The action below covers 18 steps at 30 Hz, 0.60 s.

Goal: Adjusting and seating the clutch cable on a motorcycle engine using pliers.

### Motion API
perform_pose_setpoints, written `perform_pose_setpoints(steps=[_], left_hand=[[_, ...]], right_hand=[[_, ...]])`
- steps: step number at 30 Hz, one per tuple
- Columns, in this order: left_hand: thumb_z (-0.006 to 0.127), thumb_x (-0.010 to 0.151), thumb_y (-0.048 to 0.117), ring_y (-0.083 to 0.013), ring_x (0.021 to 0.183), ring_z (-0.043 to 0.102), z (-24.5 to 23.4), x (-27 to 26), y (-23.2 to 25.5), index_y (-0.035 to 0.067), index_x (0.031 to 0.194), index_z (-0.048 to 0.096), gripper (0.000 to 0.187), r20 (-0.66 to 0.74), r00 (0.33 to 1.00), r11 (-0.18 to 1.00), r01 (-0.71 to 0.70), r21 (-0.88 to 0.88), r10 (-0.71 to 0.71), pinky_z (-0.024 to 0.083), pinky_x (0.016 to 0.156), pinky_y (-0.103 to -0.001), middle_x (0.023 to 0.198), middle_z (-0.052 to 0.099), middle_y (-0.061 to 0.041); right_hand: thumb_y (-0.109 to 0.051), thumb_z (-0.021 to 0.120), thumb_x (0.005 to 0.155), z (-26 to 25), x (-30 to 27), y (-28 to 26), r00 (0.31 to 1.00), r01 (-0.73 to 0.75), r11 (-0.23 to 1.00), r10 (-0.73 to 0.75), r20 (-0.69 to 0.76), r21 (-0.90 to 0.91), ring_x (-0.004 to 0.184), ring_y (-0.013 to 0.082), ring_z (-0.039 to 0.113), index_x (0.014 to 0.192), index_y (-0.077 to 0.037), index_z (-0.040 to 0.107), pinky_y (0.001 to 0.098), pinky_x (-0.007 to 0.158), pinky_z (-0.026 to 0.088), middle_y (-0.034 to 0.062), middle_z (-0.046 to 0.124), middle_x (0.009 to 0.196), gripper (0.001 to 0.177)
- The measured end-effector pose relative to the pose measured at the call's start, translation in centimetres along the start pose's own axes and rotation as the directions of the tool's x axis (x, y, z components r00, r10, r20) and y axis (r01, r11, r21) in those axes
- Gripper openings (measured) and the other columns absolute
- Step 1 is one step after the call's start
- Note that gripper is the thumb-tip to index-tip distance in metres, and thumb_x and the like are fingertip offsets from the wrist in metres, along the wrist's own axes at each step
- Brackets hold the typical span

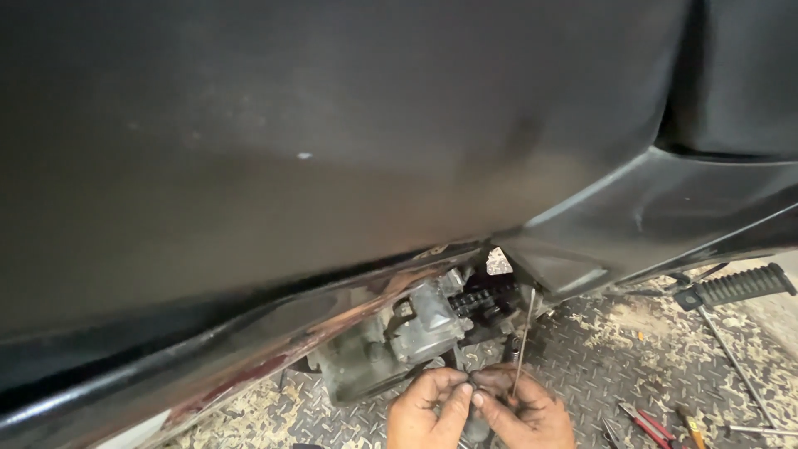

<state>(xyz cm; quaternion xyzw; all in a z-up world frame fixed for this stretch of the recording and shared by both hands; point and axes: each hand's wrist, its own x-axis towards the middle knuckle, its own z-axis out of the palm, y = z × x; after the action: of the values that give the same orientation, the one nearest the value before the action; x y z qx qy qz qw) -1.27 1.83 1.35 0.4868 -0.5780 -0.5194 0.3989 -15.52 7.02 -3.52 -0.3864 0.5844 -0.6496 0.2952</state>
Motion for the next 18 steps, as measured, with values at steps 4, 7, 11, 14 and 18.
perform_pose_setpoints(steps=[4,7,11,14,18], left_hand=[[0.073,0.071,0.026,-0.0034,0.066,0.068,0.4,-0.4,0.8,0.018,0.085,0.083,0.018,0.003,0.995,0.995,0.103,-0.011,-0.103,0.056,0.067,-0.019,0.07,0.079,0.007],[0.072,0.071,0.022,-0.004,0.067,0.069,0.5,-0.3,0.5,0.017,0.087,0.083,0.02,0.02,0.99,0.989,0.14,-0.04,-0.139,0.057,0.068,-0.019,0.074,0.081,0.005],[0.075,0.072,0.016,-0.0056,0.063,0.07,0.5,-0.2,-0.5,0.013,0.088,0.083,0.018,0.058,0.996,0.988,0.078,-0.131,-0.071,0.058,0.062,-0.019,0.069,0.079,0.0],[0.07,0.076,0.008,-0.0146,0.058,0.069,0.2,-0.7,1.2,0.007,0.092,0.079,0.019,0.159,0.984,0.953,0.119,-0.278,-0.076,0.058,0.059,-0.027,0.068,0.075,-0.007],[0.072,0.074,0.015,-0.0085,0.076,0.068,0.2,0.5,-1.1,0.016,0.099,0.077,0.026,0.164,0.947,0.957,-0.255,-0.139,0.276,0.056,0.074,-0.022,0.083,0.068,0.001]], right_hand=[[-0.011,0.082,0.067,-0.6,0.1,-0.1,0.999,0.037,0.989,-0.036,0.01,-0.14,0.081,0.0108,0.076,0.091,-0.008,0.08,0.0235,0.077,0.059,0.0011,0.08,0.092,0.024],[-0.012,0.083,0.066,-0.6,0.1,-0.8,1.0,-0.006,0.986,0.004,-0.011,-0.164,0.082,0.0109,0.075,0.089,-0.009,0.081,0.0239,0.077,0.058,0.0006,0.08,0.09,0.023],[0.0,0.081,0.066,-0.4,-0.4,-0.9,0.983,-0.178,0.983,0.18,-0.037,0.046,0.064,0.0191,0.074,0.092,0.003,0.081,0.0285,0.061,0.062,0.0106,0.082,0.086,0.026],[0.0,0.079,0.068,-0.7,-0.2,-0.5,0.983,-0.186,0.97,0.182,0.039,0.154,0.053,0.0242,0.069,0.094,0.01,0.078,0.0314,0.054,0.057,0.021,0.077,0.064,0.028],[-0.001,0.067,0.076,-0.4,-0.5,-3.5,0.971,-0.238,0.948,0.24,0.014,0.209,0.049,0.03,0.063,0.098,0.013,0.076,0.0345,0.048,0.048,0.0257,0.067,0.052,0.027]])
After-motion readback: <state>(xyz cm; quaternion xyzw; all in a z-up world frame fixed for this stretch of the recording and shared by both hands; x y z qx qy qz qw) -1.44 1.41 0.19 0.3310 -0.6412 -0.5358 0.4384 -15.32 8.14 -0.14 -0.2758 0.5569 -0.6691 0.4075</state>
